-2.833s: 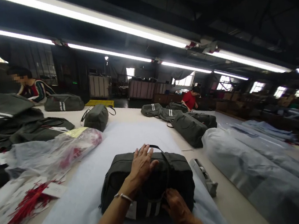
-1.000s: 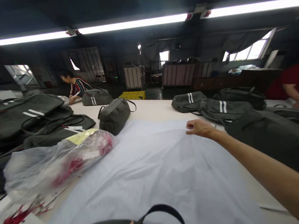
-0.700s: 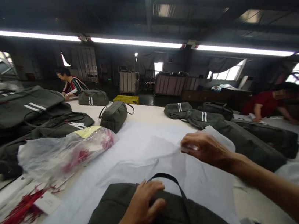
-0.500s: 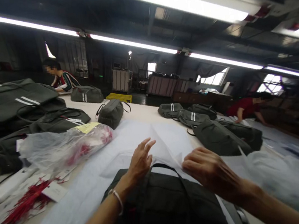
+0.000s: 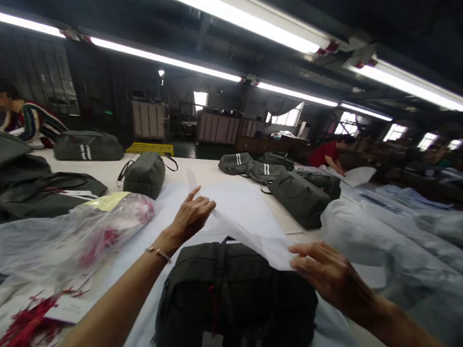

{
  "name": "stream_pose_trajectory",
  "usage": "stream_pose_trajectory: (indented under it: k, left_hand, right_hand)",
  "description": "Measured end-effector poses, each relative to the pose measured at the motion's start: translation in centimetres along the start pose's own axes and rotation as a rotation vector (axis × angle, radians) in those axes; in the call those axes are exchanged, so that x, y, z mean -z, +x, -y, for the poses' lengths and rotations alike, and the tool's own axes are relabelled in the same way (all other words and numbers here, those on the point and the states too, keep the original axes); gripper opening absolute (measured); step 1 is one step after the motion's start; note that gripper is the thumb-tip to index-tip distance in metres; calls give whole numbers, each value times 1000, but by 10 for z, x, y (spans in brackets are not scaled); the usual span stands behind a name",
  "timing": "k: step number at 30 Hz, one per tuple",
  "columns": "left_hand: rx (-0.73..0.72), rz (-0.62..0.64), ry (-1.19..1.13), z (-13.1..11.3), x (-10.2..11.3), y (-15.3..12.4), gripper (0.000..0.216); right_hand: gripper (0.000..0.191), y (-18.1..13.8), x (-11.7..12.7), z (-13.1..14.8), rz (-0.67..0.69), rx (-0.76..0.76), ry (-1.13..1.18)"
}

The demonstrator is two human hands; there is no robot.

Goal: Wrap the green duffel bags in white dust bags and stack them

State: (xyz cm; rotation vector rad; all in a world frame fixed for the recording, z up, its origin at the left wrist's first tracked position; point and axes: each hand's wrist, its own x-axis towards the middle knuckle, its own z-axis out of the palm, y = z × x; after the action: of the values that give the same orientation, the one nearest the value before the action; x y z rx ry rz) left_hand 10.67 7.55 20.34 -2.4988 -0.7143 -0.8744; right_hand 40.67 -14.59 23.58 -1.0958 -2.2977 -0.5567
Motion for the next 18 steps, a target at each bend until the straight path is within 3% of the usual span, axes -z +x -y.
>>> stream_pose_trajectory:
  k: [4, 8, 11, 14, 18]
  left_hand:
    - [-206, -62, 149, -21, 56, -59, 21]
    - [-230, -13, 83, -64, 89, -114, 18]
    - [-185, 34, 13, -99, 90, -147, 22]
    - [-141, 78, -39, -126, 76, -174, 28]
    - [-80, 170, -139, -140, 57, -196, 26]
  right_hand:
    - [13, -30, -1, 10, -4, -37, 25]
    - [15, -64, -14, 24, 25, -78, 129]
    - [19, -89, -31, 33, 42, -110, 161]
    - [25, -108, -45, 41, 52, -130, 132]
    - [24, -127, -53, 52, 25, -159, 89]
